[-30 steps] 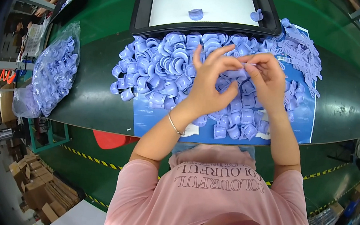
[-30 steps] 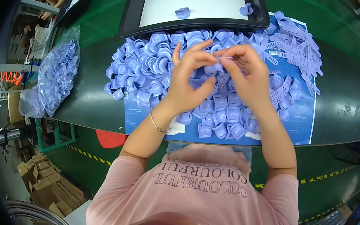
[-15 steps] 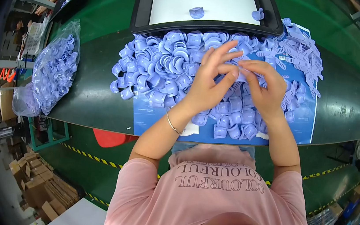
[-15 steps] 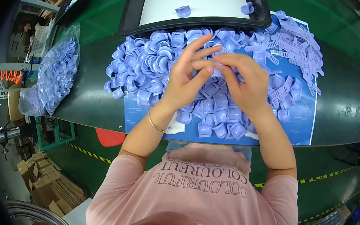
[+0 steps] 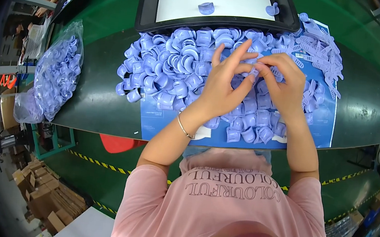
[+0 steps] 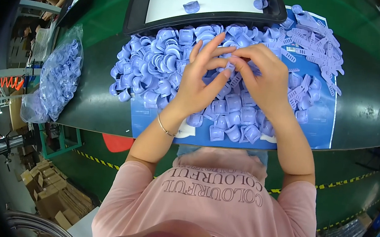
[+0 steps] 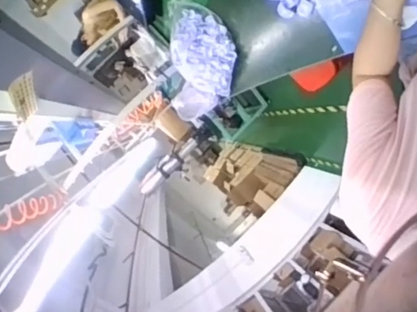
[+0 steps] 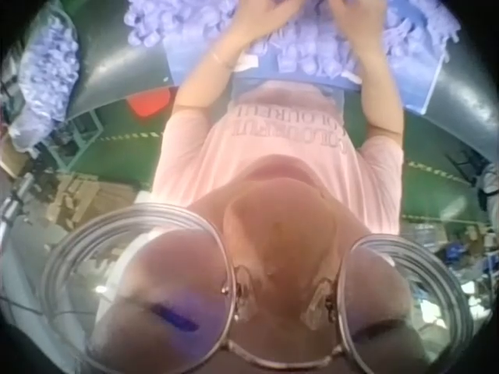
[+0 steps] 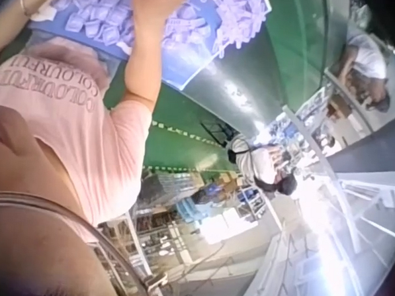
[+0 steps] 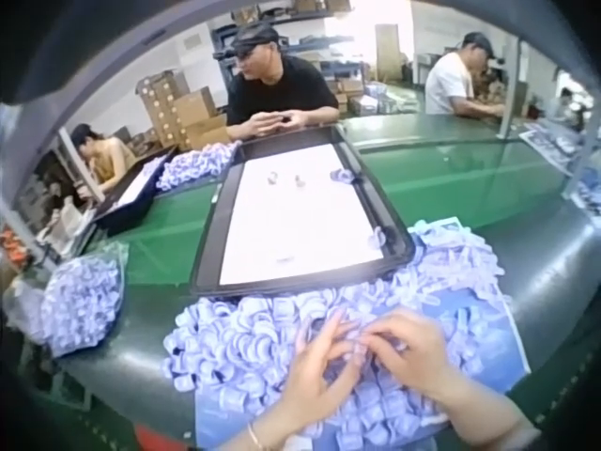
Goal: Assembling small blue plastic components on a workbench in a factory setting.
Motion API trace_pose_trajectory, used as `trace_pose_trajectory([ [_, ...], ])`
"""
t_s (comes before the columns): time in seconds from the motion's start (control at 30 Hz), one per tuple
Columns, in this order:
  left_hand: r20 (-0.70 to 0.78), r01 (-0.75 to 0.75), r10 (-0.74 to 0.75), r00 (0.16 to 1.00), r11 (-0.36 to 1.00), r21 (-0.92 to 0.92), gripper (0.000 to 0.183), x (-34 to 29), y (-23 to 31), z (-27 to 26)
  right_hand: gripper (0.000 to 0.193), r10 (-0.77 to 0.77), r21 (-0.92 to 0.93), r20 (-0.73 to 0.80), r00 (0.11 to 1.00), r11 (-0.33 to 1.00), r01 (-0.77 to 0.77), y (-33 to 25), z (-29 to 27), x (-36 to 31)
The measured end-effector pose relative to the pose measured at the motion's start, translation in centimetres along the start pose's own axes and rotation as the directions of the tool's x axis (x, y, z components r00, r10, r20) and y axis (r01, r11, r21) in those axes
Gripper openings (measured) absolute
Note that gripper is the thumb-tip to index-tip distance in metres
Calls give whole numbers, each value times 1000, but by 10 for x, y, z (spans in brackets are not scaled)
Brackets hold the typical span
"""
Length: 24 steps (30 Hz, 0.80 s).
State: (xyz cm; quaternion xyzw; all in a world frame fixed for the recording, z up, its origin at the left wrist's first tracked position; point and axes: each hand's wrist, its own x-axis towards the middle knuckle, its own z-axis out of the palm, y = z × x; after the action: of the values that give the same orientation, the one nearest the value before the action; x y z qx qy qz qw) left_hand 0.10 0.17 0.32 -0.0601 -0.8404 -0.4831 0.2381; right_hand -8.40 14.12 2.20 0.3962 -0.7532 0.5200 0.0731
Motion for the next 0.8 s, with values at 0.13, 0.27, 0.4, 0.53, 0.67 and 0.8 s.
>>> trace_pose_trajectory([
  [0.13,-6,21,-21,1000,1000,-8,64,-2,-2,2,7,37,-29,21,999,999,-36,2,0,-1],
  [0.27,-19,18,-18,1000,1000,17,66,-1,0,3,5,93,-36,39,995,995,-92,9,0,2],
  [0.4,-29,-14,15,999,998,55,62,-1,4,2,4,136,40,55,989,990,-138,13,2,2],
  [0.53,-74,-57,62,995,996,68,61,-3,-3,3,6,65,-31,60,996,998,-63,5,-1,0],
  [0.67,-113,-38,58,992,984,173,60,-2,-2,3,6,32,-16,85,996,999,-31,-3,1,-2],
  [0.8,-124,-3,22,992,989,151,54,-1,-1,2,9,8,-34,93,996,999,-5,1,1,-1],
])
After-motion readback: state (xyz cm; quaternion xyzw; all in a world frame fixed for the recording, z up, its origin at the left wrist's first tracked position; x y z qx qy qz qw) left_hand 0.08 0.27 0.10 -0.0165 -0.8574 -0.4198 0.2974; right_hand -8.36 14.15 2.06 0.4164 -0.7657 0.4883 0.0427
